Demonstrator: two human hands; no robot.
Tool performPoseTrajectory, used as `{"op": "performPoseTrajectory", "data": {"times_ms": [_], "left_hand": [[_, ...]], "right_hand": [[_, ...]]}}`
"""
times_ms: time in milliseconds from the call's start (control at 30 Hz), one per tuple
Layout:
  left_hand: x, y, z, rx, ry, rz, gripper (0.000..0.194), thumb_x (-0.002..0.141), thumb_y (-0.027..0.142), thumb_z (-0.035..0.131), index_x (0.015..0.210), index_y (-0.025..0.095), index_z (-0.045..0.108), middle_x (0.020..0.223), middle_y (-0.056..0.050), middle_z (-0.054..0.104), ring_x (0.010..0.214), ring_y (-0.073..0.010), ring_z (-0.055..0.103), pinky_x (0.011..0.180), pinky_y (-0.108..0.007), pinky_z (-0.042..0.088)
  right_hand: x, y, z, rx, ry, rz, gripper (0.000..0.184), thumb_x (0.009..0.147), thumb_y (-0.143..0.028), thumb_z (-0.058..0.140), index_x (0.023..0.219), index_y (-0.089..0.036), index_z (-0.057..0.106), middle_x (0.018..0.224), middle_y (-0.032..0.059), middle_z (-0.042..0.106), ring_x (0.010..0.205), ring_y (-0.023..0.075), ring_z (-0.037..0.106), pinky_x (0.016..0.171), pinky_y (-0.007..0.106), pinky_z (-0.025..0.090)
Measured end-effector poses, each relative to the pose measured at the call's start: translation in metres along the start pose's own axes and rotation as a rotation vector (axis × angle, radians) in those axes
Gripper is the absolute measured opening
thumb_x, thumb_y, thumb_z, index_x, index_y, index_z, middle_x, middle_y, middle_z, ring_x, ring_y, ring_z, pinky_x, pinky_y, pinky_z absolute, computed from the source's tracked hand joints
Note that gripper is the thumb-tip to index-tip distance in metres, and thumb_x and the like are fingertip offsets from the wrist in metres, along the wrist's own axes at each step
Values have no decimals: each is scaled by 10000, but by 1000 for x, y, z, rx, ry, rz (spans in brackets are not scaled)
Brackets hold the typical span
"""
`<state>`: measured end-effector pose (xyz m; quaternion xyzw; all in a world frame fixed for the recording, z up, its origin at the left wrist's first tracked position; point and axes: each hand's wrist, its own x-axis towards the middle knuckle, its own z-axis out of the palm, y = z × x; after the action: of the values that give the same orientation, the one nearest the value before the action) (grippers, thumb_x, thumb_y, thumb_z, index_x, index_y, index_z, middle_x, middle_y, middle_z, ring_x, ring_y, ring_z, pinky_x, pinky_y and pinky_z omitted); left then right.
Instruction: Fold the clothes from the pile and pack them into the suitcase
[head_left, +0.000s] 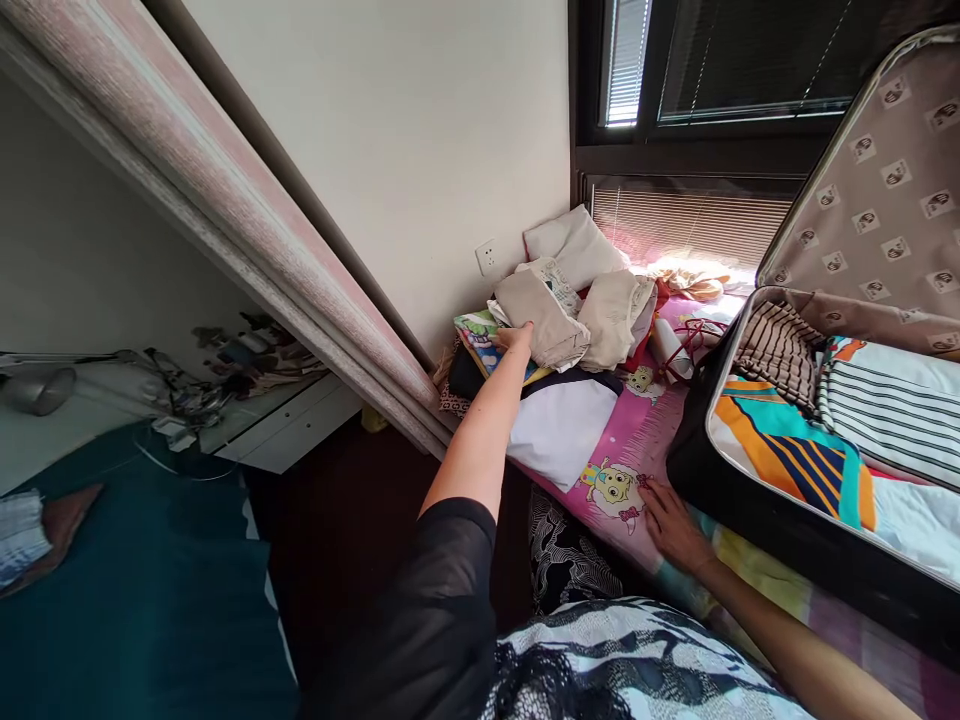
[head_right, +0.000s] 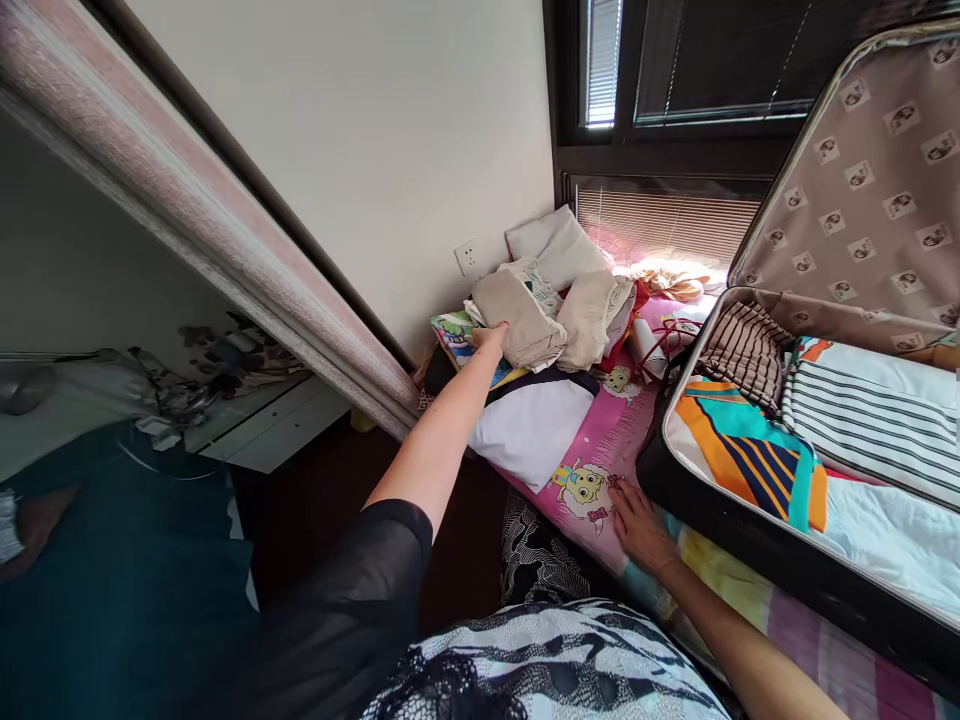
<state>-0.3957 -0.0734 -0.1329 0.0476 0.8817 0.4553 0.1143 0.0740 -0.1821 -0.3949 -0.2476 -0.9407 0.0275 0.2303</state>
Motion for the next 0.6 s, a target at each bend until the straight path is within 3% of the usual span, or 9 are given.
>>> {"op": "performPoseTrajectory", "data": {"times_ms": [67,133,267,367,500,600], "left_hand": [[-8,3,2,24,62,23,769,877,358,929,1472,102,514,1625,-299,488,1496,-378,489,1116,-438,487],[-15,7,5,49,91,86,720,899,309,907,1475,152,504,1667,-261,446,1540,-368,430,1158,-439,444],[-15,12,7,87,37,129,517,918,318,894,1299,158,584,1520,-242,584,1486,-360,488,1167,-462,433],[-7,12,5,86,19,141,471,937,321,876,1260,141,584,1465,-225,618,1451,-355,523,1170,-458,442],[-2,12,4,57,13,248,328,975,210,805,1230,139,612,1484,-218,602,1457,-359,547,1172,-438,466],[-1,14,10,15,-41,328,173,993,164,746,1153,175,679,1339,-183,698,1345,-340,655,1110,-433,534]], "right_hand": [[-1,-1,1,23,-7,23,490,1122,-311,367,1424,-189,734,1486,172,672,1339,299,649,1141,484,570],[-2,-1,2,36,-13,37,496,1121,-309,362,1420,-180,737,1488,179,671,1337,305,651,1134,490,573],[-1,-4,-1,40,-37,33,490,1111,-279,368,1406,-155,739,1478,185,676,1334,305,654,1129,478,579],[1,-7,-5,61,-67,54,486,1102,-259,373,1413,-159,734,1491,184,669,1354,303,650,1148,483,570],[2,-10,-10,79,-100,73,481,1094,-248,381,1409,-161,733,1509,185,659,1359,307,651,1145,488,575],[3,-10,-12,92,-126,73,473,1091,-252,399,1422,-175,728,1523,179,652,1378,304,643,1157,484,567]]}}
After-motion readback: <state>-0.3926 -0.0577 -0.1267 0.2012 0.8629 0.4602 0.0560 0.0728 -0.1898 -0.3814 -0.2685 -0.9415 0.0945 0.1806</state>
